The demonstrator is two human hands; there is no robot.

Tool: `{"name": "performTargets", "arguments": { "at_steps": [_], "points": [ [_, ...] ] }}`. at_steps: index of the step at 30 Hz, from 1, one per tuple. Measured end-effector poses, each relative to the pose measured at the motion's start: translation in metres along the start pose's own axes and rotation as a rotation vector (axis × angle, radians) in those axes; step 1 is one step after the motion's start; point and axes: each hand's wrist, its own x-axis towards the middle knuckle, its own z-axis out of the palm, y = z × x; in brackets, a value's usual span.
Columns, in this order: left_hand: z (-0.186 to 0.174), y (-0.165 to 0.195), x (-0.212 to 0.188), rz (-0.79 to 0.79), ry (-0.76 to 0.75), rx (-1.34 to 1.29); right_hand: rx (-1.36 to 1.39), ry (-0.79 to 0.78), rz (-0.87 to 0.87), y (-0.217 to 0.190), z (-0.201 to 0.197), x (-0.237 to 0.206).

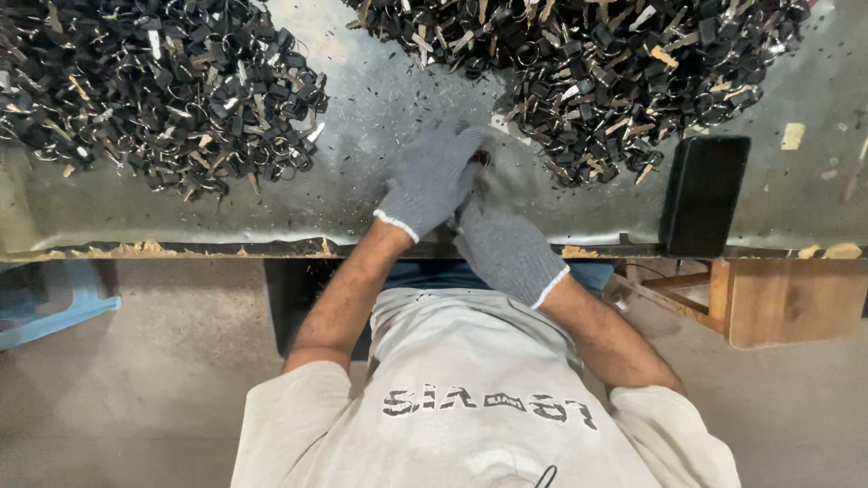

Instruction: The person sits at a workbench covered with large piles of small black metal parts and gloved hands pick up individual pieces, turn them over in the hands, and place them back or aside on the bench. The person repeats this pick, handle, and set-down cycle continuously throughout the episode.

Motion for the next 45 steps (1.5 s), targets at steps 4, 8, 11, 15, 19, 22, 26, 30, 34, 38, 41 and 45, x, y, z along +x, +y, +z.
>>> {"name": "performTargets", "arguments": {
  "at_steps": [4, 8, 11, 15, 19, 22, 26, 30, 34, 38, 41, 45],
  "points": [
    [0.011, -0.005, 0.002, -0.079, -0.111, -0.155, 0.000, -0.042, 0.405, 0.008, -0.008, -0.005],
    [0.020, -0.004, -0.024, -0.121, 0.126, -0.090, 0.094, 0.143, 0.378, 0.026, -0.022, -0.017],
    [0.031, -0.008, -0.036, -0.083, 0.074, -0.002, 0.021, 0.153, 0.328, 0.028, -0.019, -0.011],
    [0.040, -0.011, -0.040, -0.022, 0.040, 0.092, -0.329, 0.143, 0.225, 0.016, -0.009, 0.005],
    [0.037, -0.012, -0.040, 0.042, 0.078, 0.071, -0.148, 0.024, 0.285, 0.024, -0.019, 0.012],
    [0.033, -0.011, -0.040, -0.119, 0.060, -0.070, -0.125, 0.185, 0.128, 0.030, -0.023, 0.010],
    [0.034, -0.006, -0.043, -0.021, 0.073, 0.004, -0.276, 0.075, 0.247, 0.014, -0.013, 0.002],
    [0.036, -0.001, -0.041, -0.008, 0.125, -0.004, -0.107, -0.028, 0.269, 0.015, -0.017, 0.009],
    [0.029, 0.004, -0.044, 0.021, 0.224, 0.000, 0.012, -0.027, 0.261, 0.031, -0.030, 0.016],
    [0.031, 0.008, -0.048, -0.062, 0.123, 0.210, -0.228, 0.107, 0.212, 0.021, -0.025, -0.005],
    [0.036, 0.006, -0.049, -0.074, 0.184, 0.158, -0.234, 0.023, 0.204, 0.016, -0.018, -0.016],
    [0.039, 0.001, -0.050, -0.043, 0.124, 0.115, -0.289, 0.051, 0.278, 0.019, -0.011, -0.009]
  ]
}}
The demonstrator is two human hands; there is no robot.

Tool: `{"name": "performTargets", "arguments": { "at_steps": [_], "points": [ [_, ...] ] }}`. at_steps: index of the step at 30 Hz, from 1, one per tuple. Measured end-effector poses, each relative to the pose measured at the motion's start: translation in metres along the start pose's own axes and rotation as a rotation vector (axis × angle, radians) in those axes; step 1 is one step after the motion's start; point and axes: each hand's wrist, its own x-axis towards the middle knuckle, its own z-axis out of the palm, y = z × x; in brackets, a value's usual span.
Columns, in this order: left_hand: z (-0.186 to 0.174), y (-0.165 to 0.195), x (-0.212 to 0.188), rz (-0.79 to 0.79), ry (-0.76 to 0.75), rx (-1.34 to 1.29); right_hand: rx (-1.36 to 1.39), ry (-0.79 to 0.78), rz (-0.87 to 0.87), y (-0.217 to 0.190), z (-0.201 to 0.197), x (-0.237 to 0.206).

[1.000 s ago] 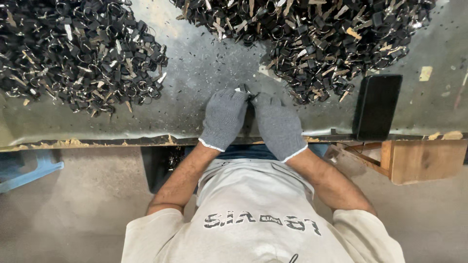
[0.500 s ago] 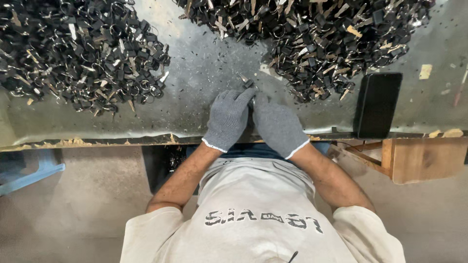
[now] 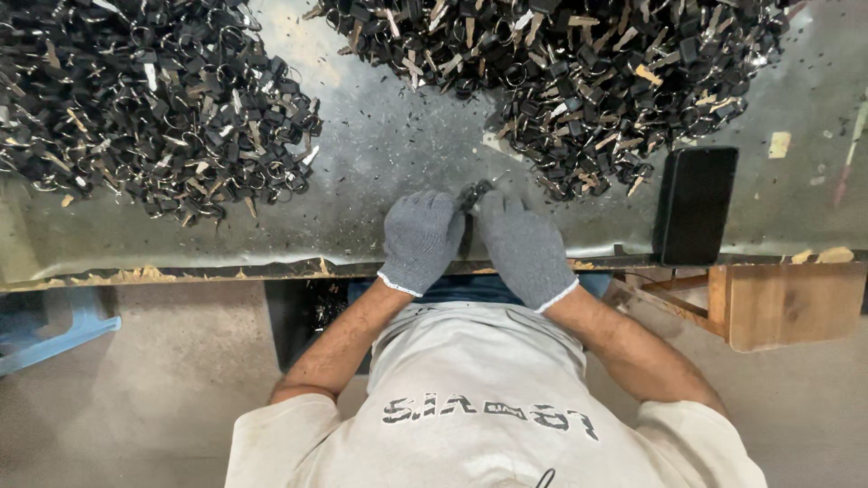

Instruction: The person sits at a workbench covered with large piles of small black metal parts and gloved hands pick up individual pieces, turn them over in the hands, and place them back or aside on the bench. The person repeats this pick, handle, and set-down cycle continuously throughout the episode.

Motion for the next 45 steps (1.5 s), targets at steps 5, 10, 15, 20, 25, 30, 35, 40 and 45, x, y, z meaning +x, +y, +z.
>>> {"name": "performTargets", "arguments": {
  "at_steps": [5, 10, 15, 20, 25, 30, 35, 40, 45],
  "points": [
    [-0.001, 0.000, -0.004, 0.025, 0.023, -0.045, 0.319, 0.008, -0.127, 0.002, 0.001, 0.011],
    [-0.002, -0.003, -0.001, 0.029, 0.013, -0.015, 0.013, -0.071, -0.009, 0.003, 0.001, 0.008],
    [-0.030, -0.005, 0.011, -0.056, 0.369, 0.018, 0.288, -0.012, -0.011, 0.008, 0.000, 0.005],
    [-0.032, 0.016, 0.061, -0.081, 0.375, -0.164, -0.060, -0.108, -0.112, 0.003, 0.005, 0.007],
    [0.010, 0.019, 0.107, -0.162, 0.186, -0.333, -0.001, 0.170, -0.182, 0.007, 0.008, 0.003],
    [0.027, 0.014, 0.093, -0.122, 0.215, -0.393, 0.204, -0.121, 0.092, 0.012, 0.004, -0.009],
    [0.021, 0.007, 0.098, -0.024, 0.005, -0.043, 0.194, 0.006, 0.005, 0.006, 0.000, -0.006],
    [0.006, 0.017, 0.058, 0.090, 0.331, -0.050, 0.227, -0.076, 0.033, 0.010, -0.005, -0.007],
    [-0.001, 0.021, 0.042, 0.095, 0.126, -0.082, 0.186, -0.038, -0.005, 0.013, 0.004, -0.014]
  ]
}}
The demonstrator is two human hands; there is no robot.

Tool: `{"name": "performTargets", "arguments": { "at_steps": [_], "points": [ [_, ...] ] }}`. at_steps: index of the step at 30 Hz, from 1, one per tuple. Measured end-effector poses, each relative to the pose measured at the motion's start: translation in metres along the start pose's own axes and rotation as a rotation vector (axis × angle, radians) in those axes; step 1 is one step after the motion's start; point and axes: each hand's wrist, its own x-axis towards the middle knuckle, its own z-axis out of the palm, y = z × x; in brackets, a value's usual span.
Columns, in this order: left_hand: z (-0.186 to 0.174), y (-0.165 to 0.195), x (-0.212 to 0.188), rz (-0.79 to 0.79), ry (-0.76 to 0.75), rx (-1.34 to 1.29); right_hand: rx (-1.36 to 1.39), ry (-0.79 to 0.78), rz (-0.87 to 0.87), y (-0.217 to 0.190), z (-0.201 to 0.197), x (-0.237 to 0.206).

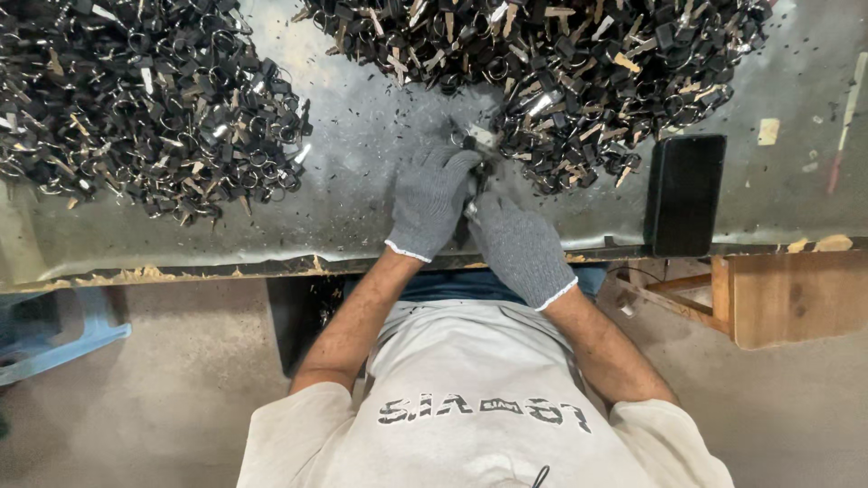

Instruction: The person sits at a workbench covered with large piles of small black metal parts and gloved hands pick up individual pieces, turn them over in the hands, and place them back or aside on the bench. The person repeats this pick, handle, and set-down cycle continuously throughout the episode.

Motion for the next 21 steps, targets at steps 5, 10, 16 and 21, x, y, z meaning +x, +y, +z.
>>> {"name": "performTargets", "arguments": {
  "at_steps": [5, 10, 16, 21],
  "points": [
    [-0.011, 0.007, 0.007, -0.010, 0.032, -0.096, -0.214, 0.165, -0.310, 0.010, 0.015, -0.001],
    [-0.017, 0.019, 0.009, 0.037, -0.133, 0.005, -0.140, -0.240, -0.089, 0.013, 0.018, 0.004],
    [-0.028, 0.002, 0.006, -0.106, -0.216, -0.019, -0.007, 0.110, 0.139, -0.002, -0.002, -0.007],
    [-0.022, -0.003, -0.006, -0.240, -0.196, -0.091, 0.101, -0.144, 0.111, -0.007, -0.015, -0.002]
  ]
}}
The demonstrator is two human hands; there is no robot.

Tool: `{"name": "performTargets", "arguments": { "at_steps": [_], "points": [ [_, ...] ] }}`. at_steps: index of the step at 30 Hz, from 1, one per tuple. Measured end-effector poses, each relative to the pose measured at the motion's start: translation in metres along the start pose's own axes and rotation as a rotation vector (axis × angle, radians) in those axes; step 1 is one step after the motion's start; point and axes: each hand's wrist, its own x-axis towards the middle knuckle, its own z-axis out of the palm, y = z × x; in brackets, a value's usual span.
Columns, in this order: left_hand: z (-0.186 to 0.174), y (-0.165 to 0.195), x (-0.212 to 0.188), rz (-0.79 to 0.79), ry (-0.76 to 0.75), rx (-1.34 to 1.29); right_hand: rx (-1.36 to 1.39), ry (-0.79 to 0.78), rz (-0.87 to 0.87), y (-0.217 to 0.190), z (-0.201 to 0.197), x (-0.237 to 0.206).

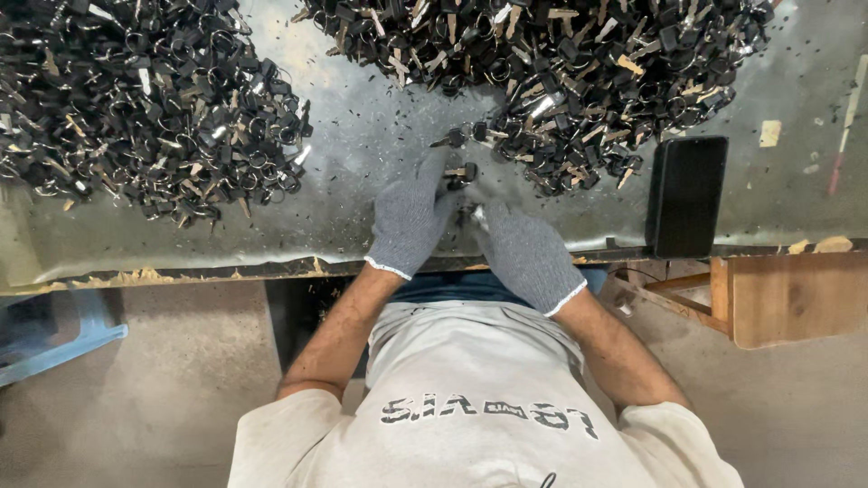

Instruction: The person sits at a workbench covered with large piles of small black metal parts and gloved hands pick up individual pieces, turn them over in the hands, and place them back or aside on the bench. The person repeats this pick, handle, and set-down cycle continuously throughout the episode.

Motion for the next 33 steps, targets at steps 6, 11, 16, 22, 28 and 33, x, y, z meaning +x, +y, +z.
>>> {"name": "performTargets", "arguments": {
  "at_steps": [6, 11, 16, 22, 28, 33],
  "points": [
    [0.010, -0.016, -0.007, 0.054, -0.025, 0.093, 0.159, 0.244, -0.240, 0.001, -0.001, 0.029],
    [0.018, -0.022, -0.010, 0.295, 0.002, 0.220, -0.226, 0.260, -0.082, -0.015, 0.005, 0.025],
    [0.016, -0.023, -0.009, 0.177, -0.019, 0.105, -0.004, 0.137, -0.171, 0.000, -0.010, 0.029],
    [0.022, -0.025, -0.014, 0.232, 0.034, 0.146, -0.231, 0.184, -0.068, -0.006, -0.002, 0.026],
    [0.022, -0.026, -0.013, 0.211, -0.007, 0.137, -0.047, 0.236, -0.204, -0.005, -0.005, 0.028],
    [0.021, -0.019, -0.016, 0.201, 0.034, 0.218, -0.108, 0.252, -0.128, -0.004, -0.004, 0.024]
  ]
}}
